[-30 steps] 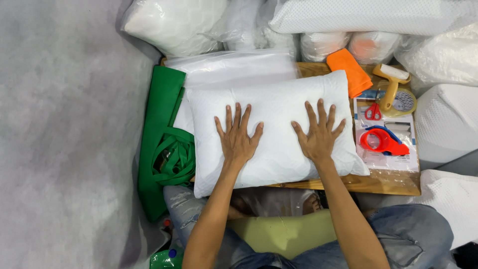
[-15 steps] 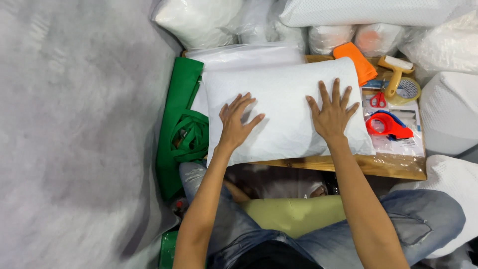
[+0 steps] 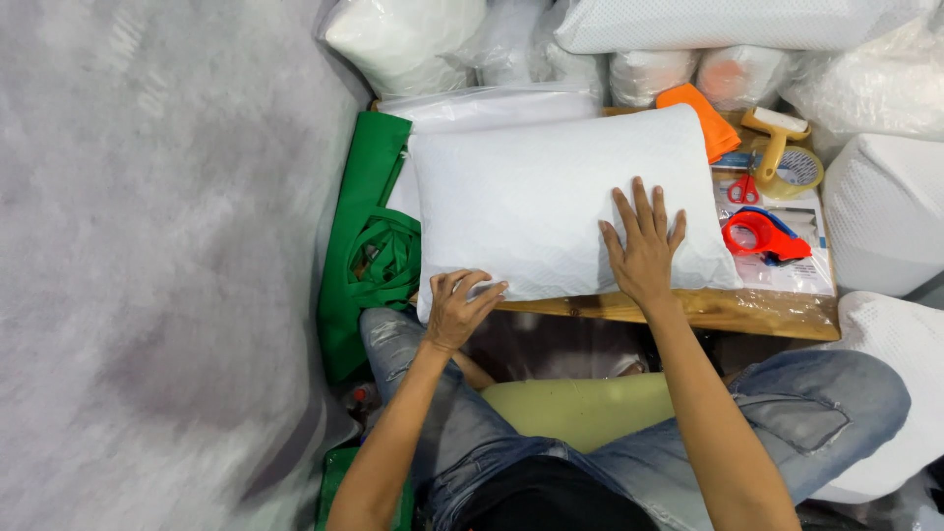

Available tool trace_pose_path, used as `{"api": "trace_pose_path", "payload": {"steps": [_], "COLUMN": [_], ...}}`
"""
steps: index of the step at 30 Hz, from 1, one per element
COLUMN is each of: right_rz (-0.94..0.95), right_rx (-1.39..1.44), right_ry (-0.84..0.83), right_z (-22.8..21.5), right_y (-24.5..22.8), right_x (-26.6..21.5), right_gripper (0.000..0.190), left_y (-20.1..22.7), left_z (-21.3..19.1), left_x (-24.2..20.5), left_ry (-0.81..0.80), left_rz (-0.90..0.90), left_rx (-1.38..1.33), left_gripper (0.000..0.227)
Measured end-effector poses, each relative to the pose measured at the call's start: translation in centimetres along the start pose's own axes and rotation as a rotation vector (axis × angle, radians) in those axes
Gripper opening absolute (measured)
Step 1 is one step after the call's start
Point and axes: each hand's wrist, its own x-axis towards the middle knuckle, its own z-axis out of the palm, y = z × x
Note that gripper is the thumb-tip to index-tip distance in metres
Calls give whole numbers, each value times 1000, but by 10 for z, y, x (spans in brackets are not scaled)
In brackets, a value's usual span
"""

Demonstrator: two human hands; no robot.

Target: The person is cleaning a white foam pillow using a lint roller and an orange cloth, while surrounded by other pillows.

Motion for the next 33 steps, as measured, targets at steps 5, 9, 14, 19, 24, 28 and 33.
{"api": "trace_pose_path", "payload": {"steps": [5,9,14,19,24,28,33], "right_rz": [-7,-6,15,13,63,85,-158], "right_rx": [-18,-21,-22,-63,26,390,611], "right_ry": [17,2,-25,-18,-66,44,-30], "right_z": [3,1,1,4,-6,-26,-52], "right_y": [-1,-2,-3,-4,-10,-34,-136], "right_x": [-5,-6,-4,-1,2,5,-32], "right_gripper": [46,47,47,48,45,32,53], "left_y": [2,8,23,35,83,106,113], "left_z": [2,-1,-21,-6,-41,-42,1], "left_x": [1,5,14,-15,40,65,94], "left_ry": [86,48,62,-56,-284,-374,-191], "left_rz": [80,-55,-407,-565,-508,-659,-1138], "left_rx": [5,-134,-499,-677,-946,-1191,-1889], "left_gripper": [12,1,7,37,10,32,45]}}
